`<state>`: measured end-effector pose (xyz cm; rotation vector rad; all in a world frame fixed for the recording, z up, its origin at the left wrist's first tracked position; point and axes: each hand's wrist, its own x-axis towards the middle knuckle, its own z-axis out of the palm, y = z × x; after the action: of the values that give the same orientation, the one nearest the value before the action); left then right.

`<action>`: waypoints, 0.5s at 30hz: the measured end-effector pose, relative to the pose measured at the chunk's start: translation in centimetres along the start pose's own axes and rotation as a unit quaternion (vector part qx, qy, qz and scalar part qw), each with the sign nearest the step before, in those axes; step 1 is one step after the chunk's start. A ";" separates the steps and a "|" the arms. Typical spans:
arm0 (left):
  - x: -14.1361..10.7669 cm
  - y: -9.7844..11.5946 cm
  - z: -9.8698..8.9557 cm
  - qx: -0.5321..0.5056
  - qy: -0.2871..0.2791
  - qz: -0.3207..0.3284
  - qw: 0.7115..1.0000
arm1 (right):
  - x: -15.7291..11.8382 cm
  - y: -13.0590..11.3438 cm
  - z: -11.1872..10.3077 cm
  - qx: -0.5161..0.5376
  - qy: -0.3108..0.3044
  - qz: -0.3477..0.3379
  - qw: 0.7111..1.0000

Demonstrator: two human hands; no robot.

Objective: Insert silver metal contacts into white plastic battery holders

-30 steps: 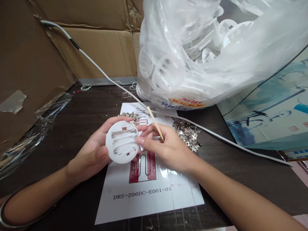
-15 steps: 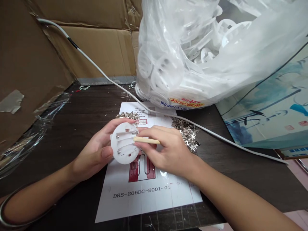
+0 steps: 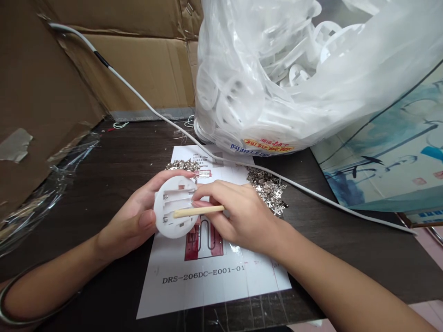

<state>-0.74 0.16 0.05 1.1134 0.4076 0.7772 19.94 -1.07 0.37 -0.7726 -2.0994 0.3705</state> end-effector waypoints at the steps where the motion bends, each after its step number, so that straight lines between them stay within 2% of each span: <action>1: 0.0 0.0 0.0 -0.001 0.000 -0.001 1.000 | 0.0 0.0 0.0 -0.013 -0.002 -0.004 1.000; 8: -0.1 0.0 0.0 -0.002 -0.011 -0.001 1.000 | 0.1 0.1 -0.1 -0.007 -0.013 -0.024 1.000; 15: -0.1 0.0 -0.1 -0.015 -0.017 -0.001 1.000 | 0.1 0.2 -0.1 0.001 -0.011 -0.009 1.000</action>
<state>-0.84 0.16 0.06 1.0964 0.3678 0.7600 20.03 -0.87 0.38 -0.7504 -2.1243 0.3732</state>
